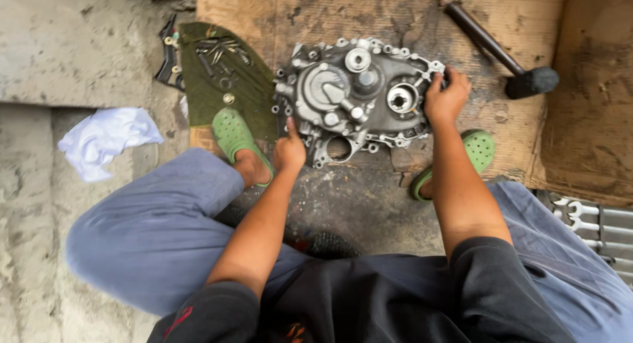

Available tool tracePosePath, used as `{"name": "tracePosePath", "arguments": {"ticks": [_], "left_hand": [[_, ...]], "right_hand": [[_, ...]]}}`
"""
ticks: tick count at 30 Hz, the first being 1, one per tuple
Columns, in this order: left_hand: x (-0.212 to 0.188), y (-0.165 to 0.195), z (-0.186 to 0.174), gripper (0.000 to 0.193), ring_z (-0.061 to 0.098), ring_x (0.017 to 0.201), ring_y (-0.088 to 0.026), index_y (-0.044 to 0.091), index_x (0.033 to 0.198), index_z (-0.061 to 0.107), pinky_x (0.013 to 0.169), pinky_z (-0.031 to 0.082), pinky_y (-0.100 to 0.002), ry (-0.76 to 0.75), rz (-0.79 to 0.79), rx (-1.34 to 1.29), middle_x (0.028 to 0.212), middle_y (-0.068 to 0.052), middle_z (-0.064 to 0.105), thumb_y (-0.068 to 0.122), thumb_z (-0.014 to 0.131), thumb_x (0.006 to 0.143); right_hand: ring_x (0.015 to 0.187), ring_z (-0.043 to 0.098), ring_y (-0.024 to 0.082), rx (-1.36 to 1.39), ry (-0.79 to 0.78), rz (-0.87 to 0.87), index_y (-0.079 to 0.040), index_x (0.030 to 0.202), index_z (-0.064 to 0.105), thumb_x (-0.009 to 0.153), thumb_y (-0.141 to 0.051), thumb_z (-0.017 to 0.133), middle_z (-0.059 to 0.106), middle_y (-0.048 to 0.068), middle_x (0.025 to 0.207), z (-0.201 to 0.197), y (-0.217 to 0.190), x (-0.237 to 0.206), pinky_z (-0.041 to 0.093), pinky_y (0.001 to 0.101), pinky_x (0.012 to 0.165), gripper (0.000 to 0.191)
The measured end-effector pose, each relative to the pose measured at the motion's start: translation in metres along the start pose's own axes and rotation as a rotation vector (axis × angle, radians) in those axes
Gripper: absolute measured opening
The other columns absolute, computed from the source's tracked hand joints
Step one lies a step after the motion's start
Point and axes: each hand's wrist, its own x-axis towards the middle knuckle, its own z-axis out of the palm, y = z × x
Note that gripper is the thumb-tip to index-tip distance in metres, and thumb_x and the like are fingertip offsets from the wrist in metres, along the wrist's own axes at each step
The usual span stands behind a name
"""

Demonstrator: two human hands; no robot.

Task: The person disassembles a motorcycle engine casing while sitting on the floor. They use a rubber mallet to separate the two halves of the engine case, then remove internal gears and shafts, placing them on a cloth nearby.

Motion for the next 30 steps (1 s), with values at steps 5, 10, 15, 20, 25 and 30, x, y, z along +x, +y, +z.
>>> {"name": "tracePosePath", "arguments": {"ticks": [5,10,15,20,25,30], "left_hand": [[-0.006,0.000,-0.006,0.112,0.067,0.104,-0.050,-0.001,0.092,0.079,0.090,0.051,-0.056,-0.004,-0.020,-0.073,0.100,-0.033,0.071,0.087,0.010,0.087],[-0.008,0.008,-0.016,0.110,0.068,0.105,-0.049,0.001,0.092,0.080,0.091,0.051,-0.057,-0.022,-0.014,-0.048,0.102,-0.031,0.072,0.086,0.010,0.088],[-0.005,0.011,-0.025,0.107,0.068,0.105,-0.050,0.002,0.092,0.081,0.091,0.052,-0.056,-0.022,0.007,-0.041,0.102,-0.031,0.072,0.085,0.014,0.089],[-0.006,0.008,-0.023,0.106,0.067,0.105,-0.050,0.000,0.092,0.079,0.091,0.051,-0.056,-0.010,0.064,-0.049,0.103,-0.032,0.070,0.085,0.015,0.091],[-0.006,0.009,-0.020,0.106,0.067,0.104,-0.050,0.001,0.093,0.080,0.091,0.050,-0.057,0.005,0.046,-0.012,0.102,-0.032,0.072,0.083,0.012,0.093],[-0.009,0.011,-0.019,0.107,0.068,0.103,-0.051,0.000,0.092,0.080,0.090,0.051,-0.057,0.017,0.025,0.000,0.101,-0.032,0.072,0.083,0.012,0.092]], "right_hand": [[0.104,0.059,0.041,0.029,-0.031,-0.016,-0.001,0.118,0.073,0.097,-0.013,0.072,0.067,0.021,0.109,-0.002,-0.011,0.003,0.047,0.0486,0.094,0.024],[0.105,0.058,0.042,0.009,-0.017,0.023,-0.002,0.119,0.073,0.096,-0.015,0.072,0.065,0.021,0.108,-0.006,-0.017,-0.003,0.046,0.0493,0.095,0.026],[0.108,0.056,0.042,-0.072,0.033,0.051,-0.004,0.118,0.073,0.096,-0.019,0.071,0.067,0.019,0.112,-0.009,-0.025,-0.008,0.044,0.0515,0.096,0.027],[0.111,0.056,0.041,-0.093,-0.021,0.134,-0.006,0.118,0.074,0.097,-0.021,0.070,0.066,0.018,0.112,-0.013,-0.032,-0.007,0.043,0.0520,0.096,0.026],[0.111,0.056,0.042,-0.074,0.019,0.063,-0.005,0.119,0.074,0.096,-0.022,0.071,0.066,0.019,0.114,-0.015,-0.031,-0.006,0.043,0.0519,0.098,0.028],[0.110,0.056,0.041,-0.075,0.002,0.143,-0.007,0.120,0.074,0.097,-0.023,0.071,0.066,0.019,0.114,-0.013,-0.026,-0.004,0.044,0.0514,0.099,0.029]]}}
